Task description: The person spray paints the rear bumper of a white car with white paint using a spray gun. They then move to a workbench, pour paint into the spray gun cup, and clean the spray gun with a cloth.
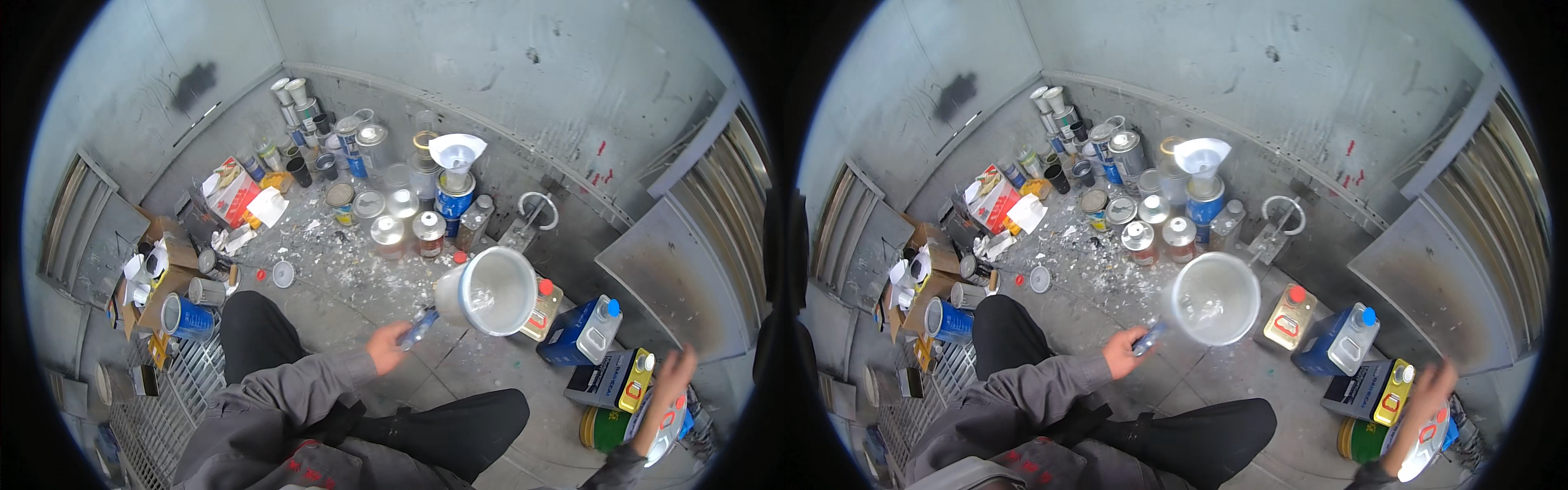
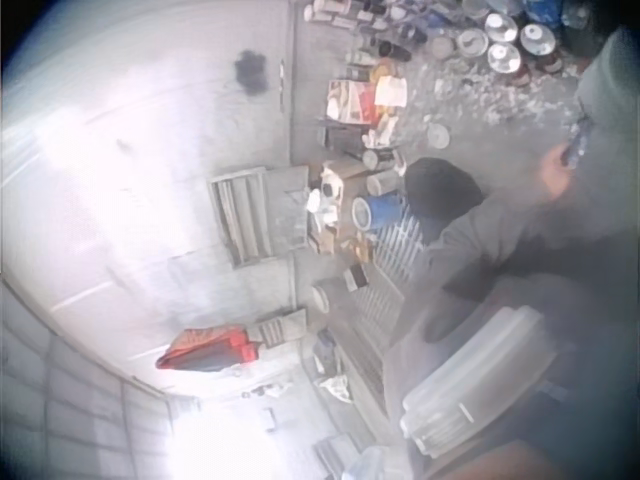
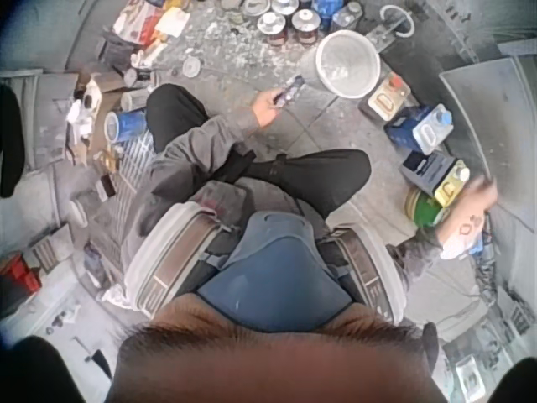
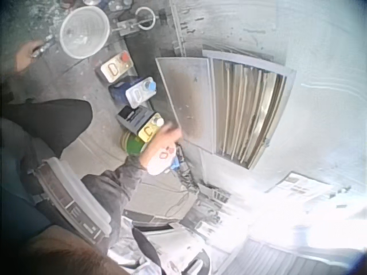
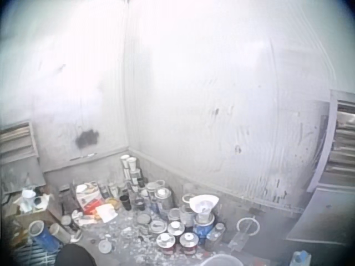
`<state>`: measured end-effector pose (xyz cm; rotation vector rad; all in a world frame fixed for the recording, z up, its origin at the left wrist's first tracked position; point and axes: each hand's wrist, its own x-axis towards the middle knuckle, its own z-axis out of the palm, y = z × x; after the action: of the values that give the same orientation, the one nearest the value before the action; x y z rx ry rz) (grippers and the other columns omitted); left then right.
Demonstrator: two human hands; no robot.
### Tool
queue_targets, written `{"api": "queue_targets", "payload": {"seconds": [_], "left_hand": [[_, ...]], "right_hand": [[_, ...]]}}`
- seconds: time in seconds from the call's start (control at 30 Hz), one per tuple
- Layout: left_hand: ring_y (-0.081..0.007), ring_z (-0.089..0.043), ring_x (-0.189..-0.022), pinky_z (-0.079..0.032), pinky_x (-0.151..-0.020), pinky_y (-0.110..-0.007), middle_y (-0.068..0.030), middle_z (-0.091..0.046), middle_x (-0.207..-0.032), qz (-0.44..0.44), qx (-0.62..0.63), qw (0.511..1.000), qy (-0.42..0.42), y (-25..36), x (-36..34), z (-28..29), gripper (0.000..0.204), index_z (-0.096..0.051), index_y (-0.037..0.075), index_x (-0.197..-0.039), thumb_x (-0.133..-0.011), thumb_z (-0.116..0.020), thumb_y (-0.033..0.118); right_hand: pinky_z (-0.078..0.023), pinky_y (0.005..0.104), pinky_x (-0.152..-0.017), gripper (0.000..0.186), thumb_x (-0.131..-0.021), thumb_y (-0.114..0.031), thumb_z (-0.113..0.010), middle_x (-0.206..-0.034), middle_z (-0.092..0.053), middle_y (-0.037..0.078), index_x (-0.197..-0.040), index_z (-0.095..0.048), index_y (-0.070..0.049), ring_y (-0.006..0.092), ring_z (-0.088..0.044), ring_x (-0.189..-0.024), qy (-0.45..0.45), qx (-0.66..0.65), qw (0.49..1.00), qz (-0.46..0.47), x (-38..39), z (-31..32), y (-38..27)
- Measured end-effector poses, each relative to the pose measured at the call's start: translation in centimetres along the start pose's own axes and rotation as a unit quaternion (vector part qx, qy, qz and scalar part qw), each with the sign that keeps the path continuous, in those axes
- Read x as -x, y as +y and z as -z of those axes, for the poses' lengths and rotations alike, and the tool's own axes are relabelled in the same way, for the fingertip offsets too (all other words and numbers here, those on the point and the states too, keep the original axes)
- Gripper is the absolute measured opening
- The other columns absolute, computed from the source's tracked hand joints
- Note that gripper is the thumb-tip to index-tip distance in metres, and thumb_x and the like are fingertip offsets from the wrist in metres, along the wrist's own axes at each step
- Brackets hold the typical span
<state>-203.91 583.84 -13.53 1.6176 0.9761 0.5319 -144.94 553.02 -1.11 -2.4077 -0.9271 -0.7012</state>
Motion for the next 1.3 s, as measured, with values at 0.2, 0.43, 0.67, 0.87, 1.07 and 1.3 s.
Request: {"api": "queue_targets", "payload": {"seconds": [0.2,0.43,0.67,0.87,1.07,1.3], "left_hand": [[-0.0204,-0.067,-0.107,-0.053,-0.092,-0.038,-0.0122,-0.069,-0.115,-0.066,0.045,0.995,-0.052,-1.1,-1.5,3.1,0.031,-0.066,0.000,-0.124,-0.093,-0.067,0.001],[-0.0401,-0.060,-0.125,-0.049,-0.107,-0.045,-0.0217,-0.059,-0.136,-0.146,0.136,0.975,-0.094,-4.8,-2.5,9.7,0.046,-0.058,0.001,-0.134,-0.090,-0.068,0.000],[-0.0411,-0.061,-0.132,-0.050,-0.110,-0.049,-0.0212,-0.065,-0.142,-0.044,-0.106,0.979,-0.169,-14.5,-8.9,34.1,0.055,-0.063,0.010,-0.145,-0.098,-0.072,0.036],[-0.0471,-0.055,-0.135,-0.048,-0.103,-0.064,-0.0202,-0.044,-0.160,0.117,-0.498,0.858,-0.033,-28.0,-7.4,44.8,0.094,-0.044,0.019,-0.160,-0.081,-0.089,0.044],[-0.0462,-0.055,-0.135,-0.047,-0.106,-0.062,-0.0210,-0.044,-0.160,0.108,-0.533,0.839,-0.007,-33.9,-7.2,42.4,0.110,-0.039,0.011,-0.159,-0.072,-0.094,0.048],[-0.0363,-0.061,-0.130,-0.054,-0.104,-0.050,-0.0295,-0.040,-0.161,0.126,-0.035,0.970,0.204,-21.8,-7.1,54.7,0.102,-0.029,0.002,-0.163,-0.085,-0.087,0.032]], "right_hand": [[-0.051,0.0449,-0.104,0.114,-0.078,-0.028,-0.094,-0.161,-0.048,0.019,-0.168,-0.028,-0.003,0.0307,-0.060,-0.133,-0.489,-0.445,0.749,0.041,16.5,-4.9,-38.3],[-0.054,0.0321,-0.092,0.052,-0.101,-0.007,-0.071,-0.131,-0.065,0.011,-0.146,-0.047,0.000,0.0150,-0.065,-0.105,-0.321,-0.480,0.816,-0.034,26.8,-11.4,-59.3],[-0.055,0.0324,-0.086,0.050,-0.106,-0.011,-0.065,-0.141,-0.060,0.011,-0.151,-0.043,-0.003,0.0198,-0.070,-0.108,-0.359,-0.505,0.759,-0.203,27.8,-12.7,-69.6],[-0.054,0.0289,-0.075,0.053,-0.107,-0.011,-0.061,-0.138,-0.064,0.010,-0.155,-0.044,0.000,0.0171,-0.071,-0.092,-0.390,-0.443,0.784,-0.189,27.0,-15.9,-76.3],[-0.055,0.0322,-0.091,0.060,-0.101,-0.003,-0.070,-0.126,-0.069,0.014,-0.155,-0.046,0.007,0.0166,-0.066,-0.101,-0.365,-0.448,0.812,-0.085,28.4,-18.8,-80.8],[-0.051,0.0404,-0.105,0.054,-0.095,-0.005,-0.076,-0.130,-0.071,0.024,-0.145,-0.058,0.004,0.0326,-0.069,-0.119,-0.389,-0.417,0.811,0.133,29.4,-21.2,-86.0]]}}
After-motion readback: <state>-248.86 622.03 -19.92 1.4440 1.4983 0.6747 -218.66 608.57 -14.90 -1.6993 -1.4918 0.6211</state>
